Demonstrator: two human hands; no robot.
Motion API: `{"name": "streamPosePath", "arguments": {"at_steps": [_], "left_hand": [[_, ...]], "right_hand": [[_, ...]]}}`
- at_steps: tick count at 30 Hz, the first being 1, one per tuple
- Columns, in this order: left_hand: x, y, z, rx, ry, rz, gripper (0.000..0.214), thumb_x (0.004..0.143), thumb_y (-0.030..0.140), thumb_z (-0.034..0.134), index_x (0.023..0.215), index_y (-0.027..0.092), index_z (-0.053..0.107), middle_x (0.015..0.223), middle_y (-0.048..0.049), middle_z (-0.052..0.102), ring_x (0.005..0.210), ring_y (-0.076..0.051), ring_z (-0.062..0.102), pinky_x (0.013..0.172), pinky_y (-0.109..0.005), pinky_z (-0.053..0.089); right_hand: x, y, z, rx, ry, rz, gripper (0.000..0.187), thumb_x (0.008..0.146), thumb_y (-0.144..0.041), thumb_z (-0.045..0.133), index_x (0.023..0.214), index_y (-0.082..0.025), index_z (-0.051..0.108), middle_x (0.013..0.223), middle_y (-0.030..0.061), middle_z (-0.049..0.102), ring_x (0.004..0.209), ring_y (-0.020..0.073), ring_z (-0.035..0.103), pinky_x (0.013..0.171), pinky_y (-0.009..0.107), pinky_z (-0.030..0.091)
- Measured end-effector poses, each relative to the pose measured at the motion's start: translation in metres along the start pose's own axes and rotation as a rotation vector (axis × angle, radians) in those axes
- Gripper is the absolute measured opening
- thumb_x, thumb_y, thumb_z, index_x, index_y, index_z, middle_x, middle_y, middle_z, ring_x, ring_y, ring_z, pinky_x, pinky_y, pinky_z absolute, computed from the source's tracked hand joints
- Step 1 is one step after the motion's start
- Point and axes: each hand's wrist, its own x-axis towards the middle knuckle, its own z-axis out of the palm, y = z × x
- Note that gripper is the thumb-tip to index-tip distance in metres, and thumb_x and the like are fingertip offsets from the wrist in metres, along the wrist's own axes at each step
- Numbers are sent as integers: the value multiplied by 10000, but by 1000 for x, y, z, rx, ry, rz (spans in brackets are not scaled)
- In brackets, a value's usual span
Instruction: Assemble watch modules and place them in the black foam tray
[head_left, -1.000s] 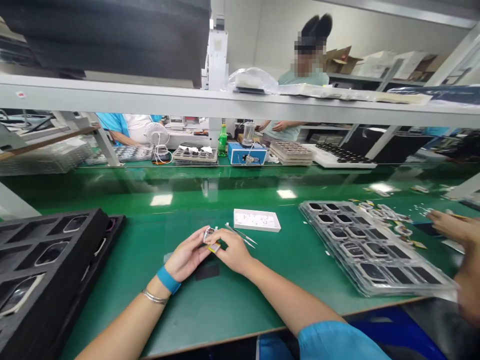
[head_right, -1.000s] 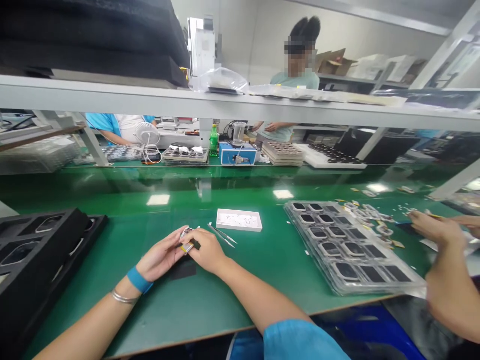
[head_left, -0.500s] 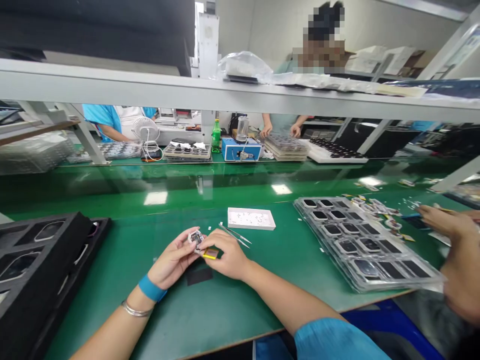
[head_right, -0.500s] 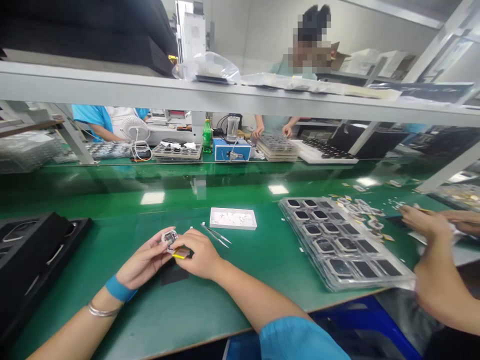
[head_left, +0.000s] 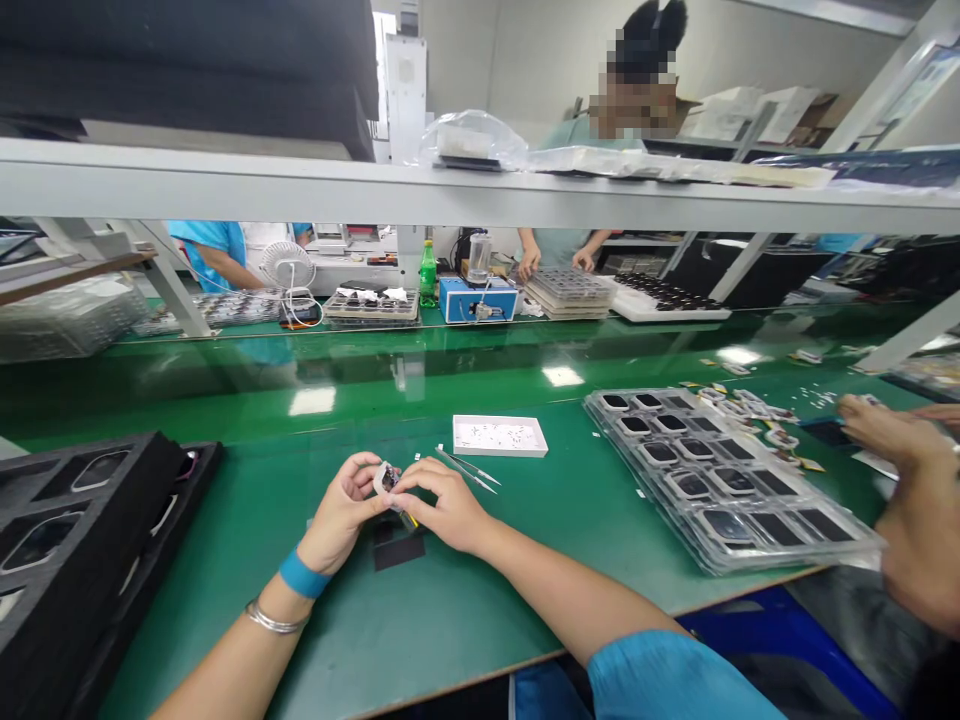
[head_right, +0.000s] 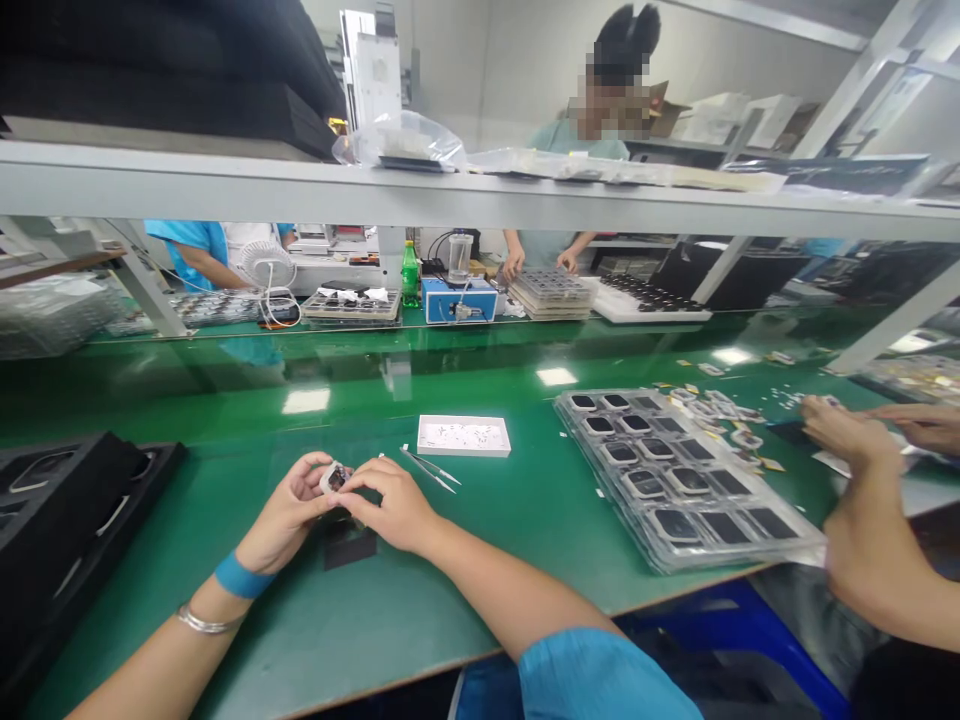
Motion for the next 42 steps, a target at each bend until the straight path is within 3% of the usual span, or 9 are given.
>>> {"name": "streamPosePath", "arguments": {"at_steps": [17,42], "left_hand": [[2,-9,2,97,68,32,573,506,190,909,942,174,538,892,-32,702,840,-143,646,762,-248,527],[2,-14,3,237,165,104,549,468,236,916,909,176,594,864,-24,690,827,-154,643,789,-260,525]], "right_hand": [[1,11,4,-134,4,66,93,780,-125,710,813,-208,731,860,19,748,819,153,680,862,313,490],[2,15,10,-214,-46,142,76,776,-153,718,800,-219,748,861,8,769,846,149,709,881,282,488]]}}
